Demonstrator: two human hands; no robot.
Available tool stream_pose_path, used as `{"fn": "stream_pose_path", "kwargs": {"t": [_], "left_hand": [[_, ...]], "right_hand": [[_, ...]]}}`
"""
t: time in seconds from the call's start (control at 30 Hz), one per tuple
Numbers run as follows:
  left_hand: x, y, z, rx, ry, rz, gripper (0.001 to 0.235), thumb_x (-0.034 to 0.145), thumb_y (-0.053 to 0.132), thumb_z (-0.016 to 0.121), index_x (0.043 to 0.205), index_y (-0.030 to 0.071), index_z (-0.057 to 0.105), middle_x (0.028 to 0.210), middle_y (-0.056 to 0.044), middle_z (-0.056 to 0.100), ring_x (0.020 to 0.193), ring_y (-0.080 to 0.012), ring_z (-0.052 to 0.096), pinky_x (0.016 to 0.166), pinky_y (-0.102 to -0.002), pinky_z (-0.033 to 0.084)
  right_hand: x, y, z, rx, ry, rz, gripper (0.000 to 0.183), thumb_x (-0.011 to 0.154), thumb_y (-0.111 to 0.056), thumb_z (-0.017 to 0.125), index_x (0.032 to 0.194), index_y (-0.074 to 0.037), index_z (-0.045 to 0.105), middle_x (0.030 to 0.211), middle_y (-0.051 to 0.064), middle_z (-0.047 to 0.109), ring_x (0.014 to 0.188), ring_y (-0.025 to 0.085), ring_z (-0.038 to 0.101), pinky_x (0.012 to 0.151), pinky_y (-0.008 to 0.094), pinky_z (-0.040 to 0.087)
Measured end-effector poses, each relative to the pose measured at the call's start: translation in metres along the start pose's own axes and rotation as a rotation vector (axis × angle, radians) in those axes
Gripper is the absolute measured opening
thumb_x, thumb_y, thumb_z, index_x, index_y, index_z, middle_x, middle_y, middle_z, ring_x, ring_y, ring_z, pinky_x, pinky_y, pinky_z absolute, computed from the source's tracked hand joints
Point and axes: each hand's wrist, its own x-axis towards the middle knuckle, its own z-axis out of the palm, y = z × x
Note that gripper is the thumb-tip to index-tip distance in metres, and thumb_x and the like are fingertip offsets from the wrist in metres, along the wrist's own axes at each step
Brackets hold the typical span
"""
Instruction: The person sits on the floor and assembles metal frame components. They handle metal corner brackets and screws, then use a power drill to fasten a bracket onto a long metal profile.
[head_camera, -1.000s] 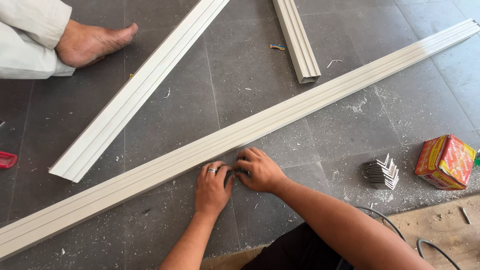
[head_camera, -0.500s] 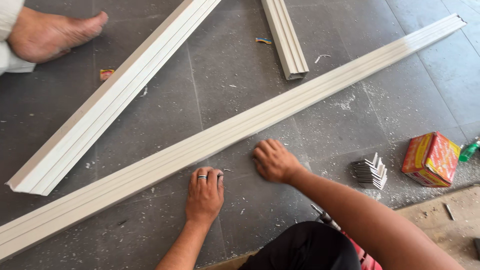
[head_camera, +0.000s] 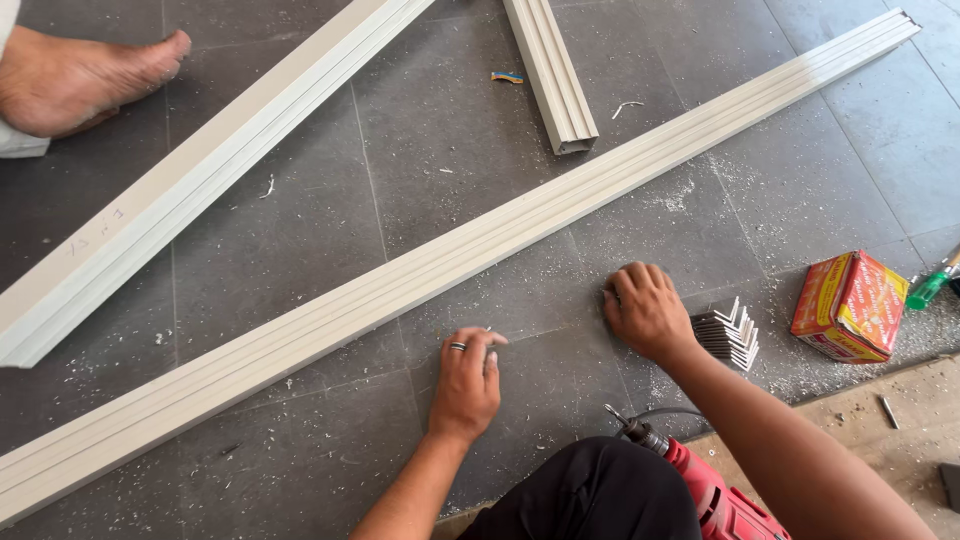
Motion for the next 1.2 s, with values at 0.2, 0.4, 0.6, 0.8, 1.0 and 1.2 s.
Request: {"fn": "stream_pose_path", "kwargs": {"t": [0.2,0.4,0.6,0.8,1.0,1.2], "left_hand": [[-0.009,-0.023,-0.044,0.001,0.268,-0.245,0.027,0.094,0.008,0.059,0.120,0.008,0.062,0.124,-0.013,0.063,0.113,-0.0290,0.062,0.094,-0.041,0.053],[-0.023,-0.035,-0.100,0.089,0.077,-0.431,0.043,0.088,0.014,0.067,0.131,0.014,0.059,0.122,-0.010,0.064,0.105,-0.0257,0.065,0.088,-0.040,0.055],[-0.034,-0.057,-0.227,0.640,0.006,-0.173,0.059,0.083,0.020,0.075,0.137,0.013,0.055,0.132,-0.015,0.059,0.122,-0.0364,0.057,0.102,-0.050,0.050],[-0.051,-0.096,-0.359,1.076,-0.279,-0.559,0.092,0.073,0.033,0.087,0.150,0.017,0.039,0.151,-0.010,0.047,0.140,-0.0320,0.044,0.112,-0.059,0.040],[-0.067,-0.142,-0.374,0.967,-0.253,-0.591,0.071,0.081,0.021,0.085,0.144,0.016,0.052,0.150,-0.007,0.050,0.137,-0.0297,0.046,0.116,-0.070,0.026],[-0.072,-0.116,-0.326,0.708,-0.230,-0.309,0.070,0.085,0.034,0.080,0.146,0.015,0.051,0.151,-0.006,0.053,0.142,-0.0295,0.047,0.119,-0.067,0.029]], "right_hand": [[0.021,-0.073,-0.004,0.486,-0.270,0.101,0.024,0.096,-0.023,0.066,0.118,-0.017,0.069,0.126,0.006,0.064,0.110,0.026,0.066,0.096,0.042,0.055],[0.039,-0.119,0.016,0.300,-0.342,-0.321,0.020,0.096,-0.019,0.063,0.113,-0.018,0.072,0.122,0.005,0.067,0.117,0.026,0.065,0.100,0.039,0.054],[0.016,-0.028,-0.012,-0.085,-0.329,0.054,0.020,0.101,-0.011,0.056,0.114,-0.012,0.071,0.120,0.007,0.070,0.117,0.026,0.066,0.099,0.040,0.057],[0.024,-0.083,-0.039,-0.105,-0.170,0.067,0.037,0.093,-0.037,0.068,0.126,-0.021,0.070,0.129,0.005,0.068,0.123,0.025,0.064,0.101,0.041,0.057],[0.087,-0.306,-0.040,-0.032,-0.359,-0.277,0.064,0.092,-0.044,0.069,0.150,-0.028,0.046,0.152,0.003,0.044,0.140,0.027,0.043,0.116,0.047,0.039],[0.083,-0.441,-0.012,-0.140,-0.438,-0.585,0.090,0.082,-0.056,0.075,0.154,-0.026,0.031,0.159,0.005,0.034,0.146,0.027,0.035,0.124,0.049,0.028]]}}
